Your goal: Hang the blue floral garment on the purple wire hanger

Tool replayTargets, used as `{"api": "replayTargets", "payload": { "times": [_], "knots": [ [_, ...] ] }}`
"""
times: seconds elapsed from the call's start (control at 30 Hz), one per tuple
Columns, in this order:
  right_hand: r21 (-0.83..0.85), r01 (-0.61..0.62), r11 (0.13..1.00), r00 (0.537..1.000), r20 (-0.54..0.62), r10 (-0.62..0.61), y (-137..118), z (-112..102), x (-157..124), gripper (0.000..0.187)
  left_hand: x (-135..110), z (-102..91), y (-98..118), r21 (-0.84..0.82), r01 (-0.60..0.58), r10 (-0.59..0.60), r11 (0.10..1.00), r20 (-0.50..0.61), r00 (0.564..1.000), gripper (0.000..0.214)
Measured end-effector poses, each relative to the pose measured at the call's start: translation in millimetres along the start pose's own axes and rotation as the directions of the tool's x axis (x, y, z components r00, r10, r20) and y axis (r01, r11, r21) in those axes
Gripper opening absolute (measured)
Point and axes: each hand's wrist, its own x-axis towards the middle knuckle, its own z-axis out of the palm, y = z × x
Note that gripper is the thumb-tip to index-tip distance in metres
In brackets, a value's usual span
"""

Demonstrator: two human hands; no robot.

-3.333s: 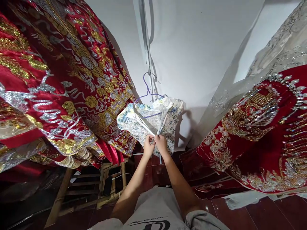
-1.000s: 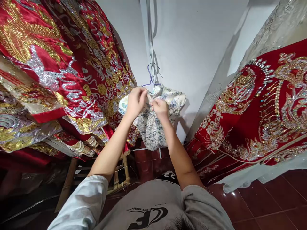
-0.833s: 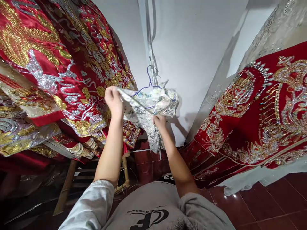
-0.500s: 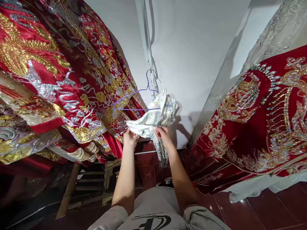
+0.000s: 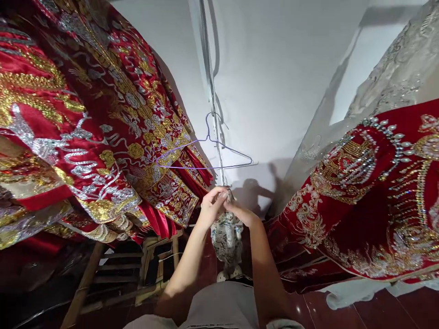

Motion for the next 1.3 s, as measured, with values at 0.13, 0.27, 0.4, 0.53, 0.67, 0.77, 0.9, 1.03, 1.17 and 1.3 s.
{"api": "replayTargets", "payload": {
  "times": [0.13,0.27,0.4,0.53,0.67,0.77,0.9,1.03,1.17,1.3],
  "knots": [
    [-0.096,0.050,0.994,0.984,0.175,-0.032,-21,6,1,0.053,6,-9.9,15,0.267,-0.191,0.168,0.945,0.108,0.980,0.030],
    [-0.299,-0.030,0.954,0.977,0.195,0.092,-47,-4,15,0.029,-4,-42.9,2,0.306,0.015,-0.106,0.952,0.284,0.953,0.050],
    [-0.475,0.089,0.875,0.990,0.139,-0.025,-77,-17,34,0.024,-26,-68.8,-23,0.373,0.177,-0.280,0.911,0.243,0.929,0.055],
    [-0.570,0.252,0.782,0.954,0.010,-0.299,-79,-20,60,0.052,-36,-88.3,-25,0.543,0.157,-0.214,0.825,0.043,0.976,0.046],
    [-0.669,0.127,0.733,0.966,-0.086,-0.245,-51,-26,79,0.044,-43,-104.9,-14,0.731,0.157,-0.306,0.664,0.074,0.949,0.045],
    [-0.675,0.151,0.722,0.951,-0.102,-0.294,-37,-36,76,0.045,-52,-114.1,-12,0.810,0.156,-0.422,0.565,0.121,0.899,0.052],
    [-0.655,0.210,0.726,0.928,-0.100,-0.359,-37,-47,72,0.054,-57,-123.3,-10,0.891,0.188,-0.531,0.413,0.067,0.845,0.060],
    [-0.664,0.196,0.721,0.931,-0.106,-0.350,-37,-51,89,0.036,-37,-134.1,8,0.944,0.200,-0.573,0.263,-0.014,0.820,0.051],
    [-0.659,0.069,0.749,0.897,-0.288,-0.336,-31,-61,93,0.034,4,-152.2,31,0.964,0.118,-0.481,0.240,0.013,0.877,0.032],
    [-0.612,-0.015,0.791,0.852,-0.421,-0.310,-38,-82,79,0.042,43,-170.0,38,0.966,0.012,-0.311,0.257,0.071,0.948,0.022]
  ]
}}
